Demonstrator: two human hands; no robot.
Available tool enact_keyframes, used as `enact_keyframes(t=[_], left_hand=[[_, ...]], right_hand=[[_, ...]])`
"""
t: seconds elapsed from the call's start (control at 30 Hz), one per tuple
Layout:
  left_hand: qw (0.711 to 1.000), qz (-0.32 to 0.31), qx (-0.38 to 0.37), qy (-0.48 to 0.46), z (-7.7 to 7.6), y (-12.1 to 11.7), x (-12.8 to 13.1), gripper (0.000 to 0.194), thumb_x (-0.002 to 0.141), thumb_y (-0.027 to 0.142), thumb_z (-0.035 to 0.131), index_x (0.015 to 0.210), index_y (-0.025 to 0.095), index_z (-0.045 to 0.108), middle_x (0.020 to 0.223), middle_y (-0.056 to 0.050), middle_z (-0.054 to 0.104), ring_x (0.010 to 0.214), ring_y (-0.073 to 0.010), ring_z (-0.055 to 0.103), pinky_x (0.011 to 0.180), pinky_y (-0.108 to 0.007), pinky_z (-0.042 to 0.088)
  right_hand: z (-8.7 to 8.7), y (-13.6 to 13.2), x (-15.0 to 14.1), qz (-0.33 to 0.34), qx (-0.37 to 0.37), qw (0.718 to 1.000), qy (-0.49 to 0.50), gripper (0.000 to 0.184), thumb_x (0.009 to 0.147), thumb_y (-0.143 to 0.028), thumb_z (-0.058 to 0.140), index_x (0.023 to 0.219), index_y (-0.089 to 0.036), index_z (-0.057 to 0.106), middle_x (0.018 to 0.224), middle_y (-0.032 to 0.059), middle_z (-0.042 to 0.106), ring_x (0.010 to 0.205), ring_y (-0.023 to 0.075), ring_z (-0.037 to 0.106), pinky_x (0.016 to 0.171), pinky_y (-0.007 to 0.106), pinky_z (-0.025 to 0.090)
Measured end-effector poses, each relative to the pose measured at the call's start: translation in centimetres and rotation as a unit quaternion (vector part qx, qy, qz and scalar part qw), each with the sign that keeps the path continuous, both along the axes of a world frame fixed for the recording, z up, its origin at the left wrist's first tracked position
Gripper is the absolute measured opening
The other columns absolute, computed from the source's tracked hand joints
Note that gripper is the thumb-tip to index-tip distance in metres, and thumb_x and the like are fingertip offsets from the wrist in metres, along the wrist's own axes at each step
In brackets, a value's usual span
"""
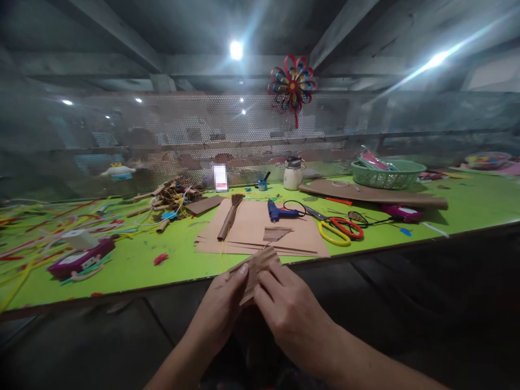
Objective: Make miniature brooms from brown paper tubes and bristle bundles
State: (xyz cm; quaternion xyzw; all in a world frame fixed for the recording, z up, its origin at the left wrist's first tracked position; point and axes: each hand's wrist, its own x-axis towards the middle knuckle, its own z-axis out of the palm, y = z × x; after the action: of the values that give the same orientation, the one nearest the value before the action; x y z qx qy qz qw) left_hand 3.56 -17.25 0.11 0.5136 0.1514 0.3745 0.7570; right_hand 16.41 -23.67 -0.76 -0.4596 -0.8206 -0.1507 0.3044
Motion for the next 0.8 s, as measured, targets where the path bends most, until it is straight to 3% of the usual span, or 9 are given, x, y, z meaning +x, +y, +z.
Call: enact_keyframes(t=[0.1, 0.2, 0.27, 0.3, 0.37, 0.47, 0.6, 0.7, 0.8], left_hand=[[1.0, -0.004, 0.007, 0.022, -0.2, 0.5, -0.1, 0.045, 0.085, 0.036, 0.051, 0.124, 0.012, 0.055, 0.099, -0.012, 0.066, 0.086, -0.0219, 0.061, 0.073, -0.031, 0.048], [0.998, 0.026, 0.005, 0.057, -0.2, 0.9, -0.1, 0.047, 0.084, 0.04, 0.051, 0.122, 0.013, 0.056, 0.1, -0.011, 0.067, 0.091, -0.0242, 0.061, 0.078, -0.035, 0.049], [0.997, 0.042, 0.017, 0.067, 0.0, 1.1, 0.0, 0.045, 0.085, 0.04, 0.05, 0.119, 0.013, 0.058, 0.1, -0.009, 0.068, 0.094, -0.0243, 0.061, 0.082, -0.034, 0.048], [0.996, 0.048, 0.025, 0.073, 0.2, 1.2, 0.1, 0.043, 0.085, 0.04, 0.049, 0.118, 0.013, 0.06, 0.099, -0.008, 0.069, 0.096, -0.0245, 0.06, 0.083, -0.034, 0.048], [0.993, 0.063, 0.044, 0.094, 0.5, 1.3, 0.1, 0.042, 0.085, 0.04, 0.049, 0.114, 0.013, 0.063, 0.097, -0.008, 0.069, 0.1, -0.0256, 0.059, 0.085, -0.034, 0.047], [0.987, 0.081, 0.075, 0.115, 0.8, 1.6, 0.2, 0.042, 0.086, 0.041, 0.047, 0.113, 0.014, 0.063, 0.102, -0.007, 0.068, 0.107, -0.0259, 0.056, 0.089, -0.034, 0.046], [0.975, 0.118, 0.135, 0.131, 0.4, 2.1, 0.0, 0.041, 0.086, 0.04, 0.047, 0.113, 0.014, 0.063, 0.109, -0.007, 0.066, 0.108, -0.0241, 0.056, 0.096, -0.034, 0.04], [0.949, 0.177, 0.207, 0.162, -0.1, 2.4, -0.3, 0.037, 0.088, 0.037, 0.046, 0.111, 0.015, 0.063, 0.106, -0.007, 0.066, 0.101, -0.0215, 0.057, 0.096, -0.033, 0.039], [0.907, 0.247, 0.289, 0.182, -0.5, 2.4, -0.6, 0.032, 0.09, 0.032, 0.044, 0.109, 0.016, 0.063, 0.098, -0.006, 0.065, 0.095, -0.0184, 0.057, 0.091, -0.029, 0.04]], right_hand=[[0.2, -0.6, 1.7, 0.01, -0.001, 0.996, 0.088, 0.021, 0.085, -0.005, 0.043, 0.095, -0.016, 0.058, 0.093, 0.0089, 0.057, 0.09, 0.0204, 0.05, 0.08, 0.036, 0.045], [0.2, 0.5, 6.5, -0.061, 0.063, 0.986, 0.14, 0.016, 0.084, -0.011, 0.049, 0.096, -0.018, 0.058, 0.095, 0.0087, 0.059, 0.093, 0.0207, 0.054, 0.083, 0.036, 0.045], [0.0, 2.4, 11.2, -0.163, 0.097, 0.973, 0.134, 0.011, 0.084, -0.018, 0.05, 0.086, -0.018, 0.061, 0.087, 0.0084, 0.062, 0.088, 0.0213, 0.056, 0.081, 0.036, 0.046], [-0.2, 3.6, 13.6, -0.235, 0.073, 0.963, 0.112, 0.015, 0.084, -0.019, 0.048, 0.084, -0.017, 0.063, 0.087, 0.0096, 0.063, 0.088, 0.0218, 0.056, 0.08, 0.034, 0.045], [-0.4, 5.8, 18.0, -0.381, -0.064, 0.922, 0.012, 0.023, 0.086, -0.023, 0.045, 0.087, -0.014, 0.066, 0.093, 0.0119, 0.064, 0.093, 0.0228, 0.056, 0.085, 0.032, 0.042], [-0.5, 8.5, 22.1, -0.411, -0.141, 0.9, -0.03, 0.029, 0.084, -0.031, 0.048, 0.09, -0.012, 0.07, 0.093, 0.0143, 0.066, 0.091, 0.0262, 0.057, 0.082, 0.033, 0.041], [-0.4, 10.4, 23.6, -0.408, -0.214, 0.886, -0.052, 0.037, 0.082, -0.039, 0.049, 0.101, -0.013, 0.068, 0.095, 0.0145, 0.067, 0.09, 0.0256, 0.06, 0.077, 0.03, 0.04], [-0.2, 11.1, 24.1, -0.411, -0.253, 0.873, -0.067, 0.047, 0.083, -0.04, 0.047, 0.117, -0.01, 0.059, 0.109, 0.0196, 0.063, 0.101, 0.0283, 0.057, 0.081, 0.032, 0.038], [0.3, 11.8, 24.7, -0.414, -0.298, 0.856, -0.085, 0.052, 0.084, -0.044, 0.047, 0.121, -0.008, 0.056, 0.115, 0.0216, 0.06, 0.105, 0.0303, 0.055, 0.084, 0.034, 0.038]])
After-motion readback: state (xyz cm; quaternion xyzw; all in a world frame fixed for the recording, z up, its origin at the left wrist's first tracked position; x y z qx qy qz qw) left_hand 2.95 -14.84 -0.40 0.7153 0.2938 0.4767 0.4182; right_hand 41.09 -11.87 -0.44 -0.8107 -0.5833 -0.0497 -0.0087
